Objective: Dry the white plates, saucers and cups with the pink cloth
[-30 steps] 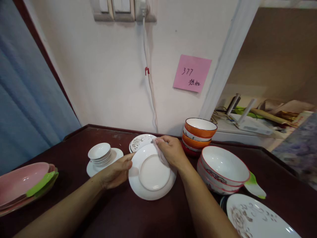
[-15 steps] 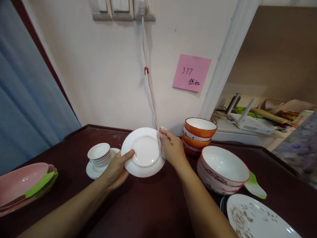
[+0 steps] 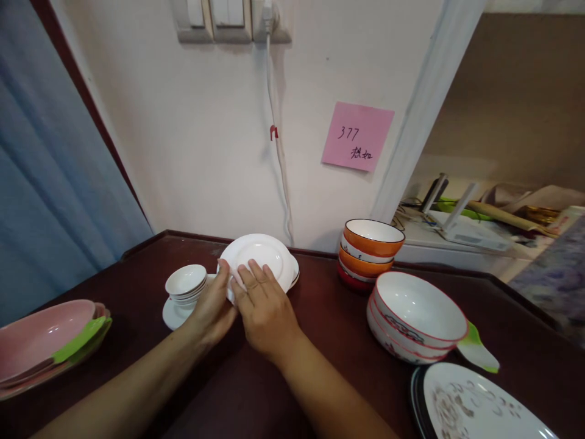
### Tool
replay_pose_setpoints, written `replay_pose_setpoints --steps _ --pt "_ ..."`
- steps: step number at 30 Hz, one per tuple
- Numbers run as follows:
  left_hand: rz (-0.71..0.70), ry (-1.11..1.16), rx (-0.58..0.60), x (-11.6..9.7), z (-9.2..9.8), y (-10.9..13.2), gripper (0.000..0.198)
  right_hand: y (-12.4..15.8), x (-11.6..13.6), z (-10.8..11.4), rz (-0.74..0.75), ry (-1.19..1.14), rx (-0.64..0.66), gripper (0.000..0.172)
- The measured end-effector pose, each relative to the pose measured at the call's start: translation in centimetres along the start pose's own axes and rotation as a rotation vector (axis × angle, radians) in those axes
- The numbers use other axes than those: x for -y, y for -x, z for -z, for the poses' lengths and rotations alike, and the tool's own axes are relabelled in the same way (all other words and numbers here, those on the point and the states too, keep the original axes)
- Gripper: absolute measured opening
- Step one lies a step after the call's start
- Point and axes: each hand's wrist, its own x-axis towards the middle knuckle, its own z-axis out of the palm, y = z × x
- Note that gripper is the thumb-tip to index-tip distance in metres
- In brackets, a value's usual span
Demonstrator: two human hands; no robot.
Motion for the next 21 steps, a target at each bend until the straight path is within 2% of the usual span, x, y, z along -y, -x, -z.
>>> replay_pose_setpoints --steps 5,10,14,17,21 --pt "0.04 -0.082 0.12 0.2 -0.5 0.7 0.049 -0.9 -0.3 1.2 -0.031 0.011 -0.036 0.037" --pt "0.076 -0.156 0.211 0.6 -0.7 1.3 0.048 -1.3 -2.5 2.2 -0.107 0.059 -0.11 0.038" --pt "0.121 -0.204 0.161 1.0 -0.8 1.8 0.048 -0.6 -5.4 2.4 -0.226 0.108 -0.146 0.041" --pt "0.1 -0.205 0.099 1.2 -1.0 1.9 0.047 0.5 -7.2 1.8 -0.271 0.093 -0.121 0.042" --pt "0.038 -0.182 0.046 1.2 -0.7 1.4 0.044 1.4 -6.7 0.1 -0.28 0.058 -0.069 0.043"
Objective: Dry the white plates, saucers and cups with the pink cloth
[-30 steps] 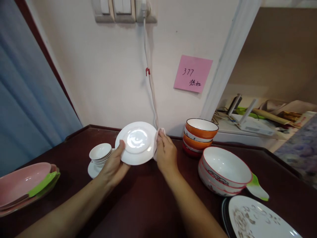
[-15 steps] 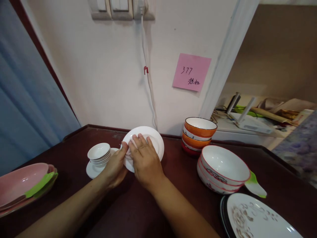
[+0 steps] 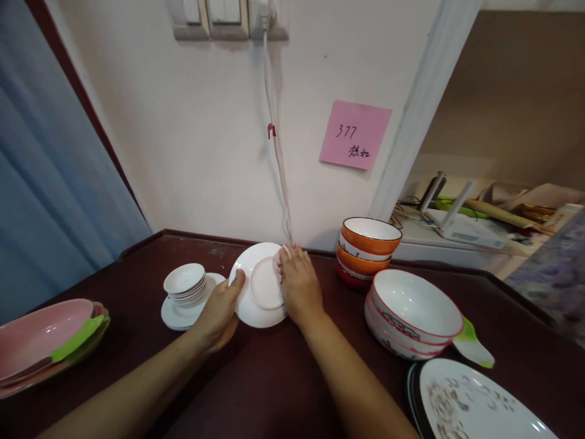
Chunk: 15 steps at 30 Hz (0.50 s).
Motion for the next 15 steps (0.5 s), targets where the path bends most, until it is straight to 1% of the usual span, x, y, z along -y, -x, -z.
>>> replay_pose_setpoints --steps 3,6,9,11,12,15 --pt "-0.036 0.027 0.009 0.1 0.5 -0.4 0.044 0.4 2.3 -0.4 0.08 -0.048 0.031 0.042" --pt "-0.031 0.013 0.046 0.1 0.8 -0.5 0.045 0.0 4.6 0.2 0.17 -0.108 0.068 0.04" --pt "0.008 -0.031 0.108 0.2 0.8 -0.1 0.046 -0.8 5.1 1.4 0.157 -0.169 0.07 0.04" --pt "0.04 -0.069 0.155 0.2 0.6 0.3 0.047 -1.3 4.3 2.0 0.071 -0.22 0.045 0.04" --pt "0.053 -0.091 0.173 0.2 0.5 0.4 0.047 -1.6 3.7 2.3 0.005 -0.253 0.031 0.04" --pt "0.069 -0.143 0.182 0.1 0.4 0.7 0.046 -2.0 1.3 2.7 -0.286 -0.399 -0.006 0.037"
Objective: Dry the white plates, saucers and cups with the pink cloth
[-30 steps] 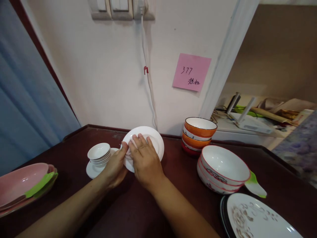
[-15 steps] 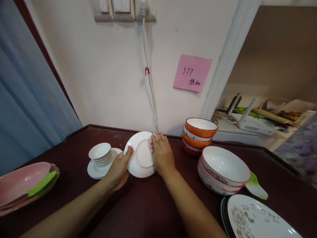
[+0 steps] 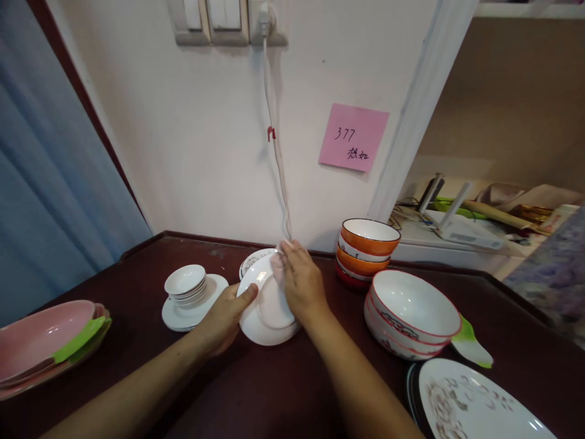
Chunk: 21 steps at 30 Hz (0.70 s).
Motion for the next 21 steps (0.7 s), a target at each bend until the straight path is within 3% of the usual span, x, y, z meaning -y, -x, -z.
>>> replay_pose_setpoints --steps 4,7,11,15,21 --pt "-0.036 0.053 -0.065 -0.6 0.2 -0.2 0.046 -0.6 -2.3 0.5 -0.494 -0.312 -0.124 0.036" --pt "-0.147 0.135 -0.149 -1.3 0.5 -0.5 0.046 -0.1 -2.1 -0.8 -0.706 -0.593 -0.199 0.04" --pt "-0.296 0.266 -0.198 -1.7 0.1 -0.6 0.047 1.8 0.5 -4.0 -0.755 -0.842 -0.225 0.039" --pt "-0.297 0.328 -0.1 -1.1 -0.7 -0.1 0.055 2.9 1.9 -5.8 -0.76 -0.984 -0.244 0.035" --pt "-0.15 0.131 0.212 -1.8 0.1 0.7 0.064 1.1 -0.2 -2.7 -0.813 -1.064 -0.269 0.032"
